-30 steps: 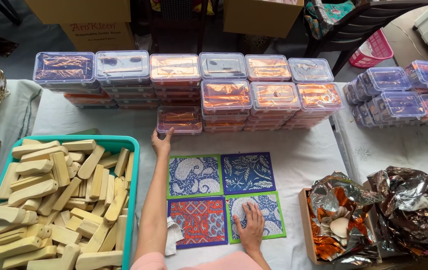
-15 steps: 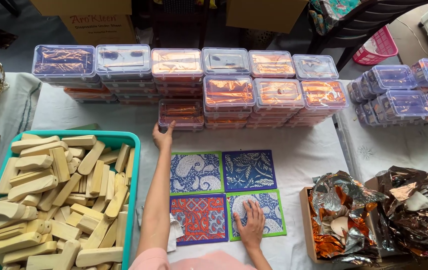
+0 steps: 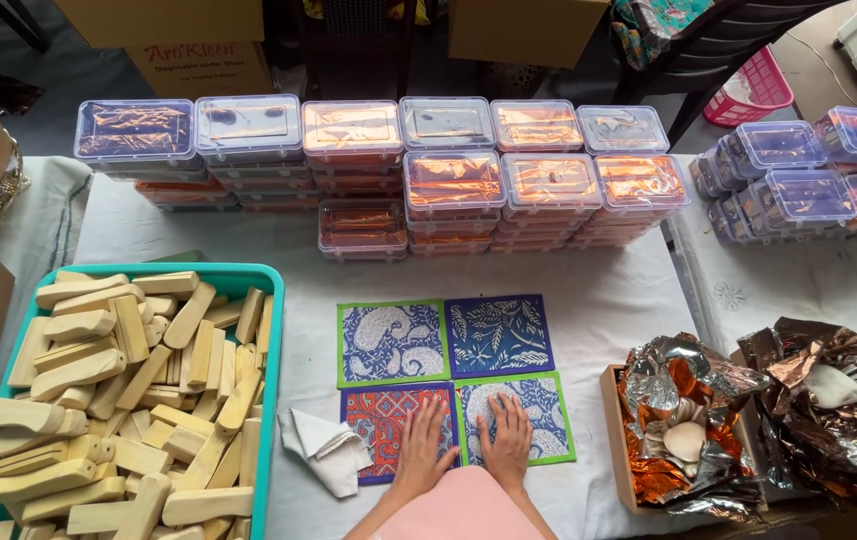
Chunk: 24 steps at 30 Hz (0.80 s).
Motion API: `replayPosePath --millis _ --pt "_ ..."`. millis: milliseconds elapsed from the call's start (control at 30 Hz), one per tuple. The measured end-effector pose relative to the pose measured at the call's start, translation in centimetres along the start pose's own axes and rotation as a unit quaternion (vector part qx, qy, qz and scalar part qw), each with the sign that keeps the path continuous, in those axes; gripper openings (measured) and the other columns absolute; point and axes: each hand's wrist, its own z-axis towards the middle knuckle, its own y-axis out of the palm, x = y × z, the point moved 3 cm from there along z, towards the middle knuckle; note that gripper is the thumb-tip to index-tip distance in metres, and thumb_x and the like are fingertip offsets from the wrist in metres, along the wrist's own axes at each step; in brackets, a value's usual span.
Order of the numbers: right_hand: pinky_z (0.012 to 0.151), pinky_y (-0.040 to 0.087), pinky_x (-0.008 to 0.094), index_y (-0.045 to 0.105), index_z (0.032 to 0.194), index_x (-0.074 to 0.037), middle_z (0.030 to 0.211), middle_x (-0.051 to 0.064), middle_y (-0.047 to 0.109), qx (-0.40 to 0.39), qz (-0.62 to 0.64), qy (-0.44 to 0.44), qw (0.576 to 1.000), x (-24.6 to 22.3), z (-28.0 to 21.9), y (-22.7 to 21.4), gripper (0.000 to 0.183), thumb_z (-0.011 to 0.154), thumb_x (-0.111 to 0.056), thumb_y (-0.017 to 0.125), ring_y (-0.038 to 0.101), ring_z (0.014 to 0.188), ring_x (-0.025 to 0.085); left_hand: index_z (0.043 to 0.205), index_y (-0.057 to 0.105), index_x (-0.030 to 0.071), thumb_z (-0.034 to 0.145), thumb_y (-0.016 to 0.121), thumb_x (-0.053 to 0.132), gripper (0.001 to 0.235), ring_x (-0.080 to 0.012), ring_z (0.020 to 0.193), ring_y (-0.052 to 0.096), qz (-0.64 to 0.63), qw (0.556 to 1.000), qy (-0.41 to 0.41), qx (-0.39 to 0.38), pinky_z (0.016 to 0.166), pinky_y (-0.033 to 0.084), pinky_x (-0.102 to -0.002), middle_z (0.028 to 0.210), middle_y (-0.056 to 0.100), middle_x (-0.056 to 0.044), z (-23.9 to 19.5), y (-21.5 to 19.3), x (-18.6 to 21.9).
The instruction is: The person wraps a wooden block in copper foil and places it into a clear plastic container. They then wipe the container with a white cloth and stack it with other containers. The person picks up another wooden block from a tray and wipes it with the cloth.
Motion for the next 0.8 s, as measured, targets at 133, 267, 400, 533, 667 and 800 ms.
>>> replayPosePath --millis 133,267,400,533,667,800 --pt "0.118 0.031 0.047 0.062 0.133 -0.017 0.146 0.002 0.054 0.019 -0.008 -0.013 1.0 -0.2 -0.1 -0.4 0.043 0.095 -0.036 0.063 0.041 0.145 0.025 0.156 0.028 0.004 0.092 0.071 0.039 0.085 -0.0331 0.149 0.029 0.058 0.996 0.064 -0.018 0.121 0.015 -0.053 0.161 0.03 -0.018 -1.6 0.0 1.3" --pt "0.115 0.032 0.047 0.062 0.132 -0.015 0.145 0.003 0.055 0.018 -0.01 -0.019 1.0 -0.2 -0.2 -0.5 0.043 0.094 -0.035 0.064 0.042 0.143 0.027 0.154 0.041 0.008 0.094 0.07 0.038 0.073 -0.0282 0.15 0.033 0.063 0.995 0.073 0.021 0.124 0.019 -0.051 0.161 0.038 -0.014 -1.8 0.1 1.0" --pt "0.117 0.032 0.047 0.062 0.133 -0.014 0.146 0.004 0.055 0.024 0.0 -0.021 0.999 -0.7 -0.1 -0.9 0.041 0.097 -0.034 0.063 0.042 0.145 0.028 0.149 0.05 0.012 0.092 0.072 0.04 0.067 -0.0277 0.15 0.033 0.076 0.992 0.092 0.043 0.123 0.02 -0.051 0.159 0.04 -0.014 -2.0 -0.2 1.3" --pt "0.119 0.031 0.047 0.062 0.134 -0.013 0.146 0.005 0.055 0.031 -0.004 -0.034 0.999 -0.5 -0.1 -0.9 0.043 0.097 -0.035 0.063 0.042 0.144 0.028 0.147 0.052 0.01 0.09 0.073 0.042 0.068 -0.0283 0.149 0.034 0.085 0.991 0.09 0.043 0.121 0.022 -0.053 0.158 0.04 -0.014 -1.9 0.3 1.0" --pt "0.123 0.025 0.05 0.056 0.142 -0.007 0.151 0.01 0.05 0.015 0.009 -0.072 0.997 -1.1 -0.4 -1.1 0.055 0.097 -0.038 0.063 0.039 0.147 0.029 0.142 0.055 0.008 0.088 0.073 0.037 0.063 -0.0323 0.142 0.04 0.076 0.991 0.084 0.075 0.118 0.028 -0.052 0.155 0.04 -0.021 -1.9 -1.4 2.7" --pt "0.121 0.024 0.052 0.052 0.147 -0.004 0.157 0.015 0.045 0.002 0.028 -0.256 0.966 -2.6 -0.6 -2.0 0.064 0.096 -0.04 0.063 0.037 0.148 0.032 0.143 0.062 0.012 0.095 0.069 0.022 0.049 -0.031 0.138 0.05 0.06 0.991 0.061 0.101 0.119 0.036 -0.045 0.155 0.047 -0.015 -3.2 -0.9 0.9"
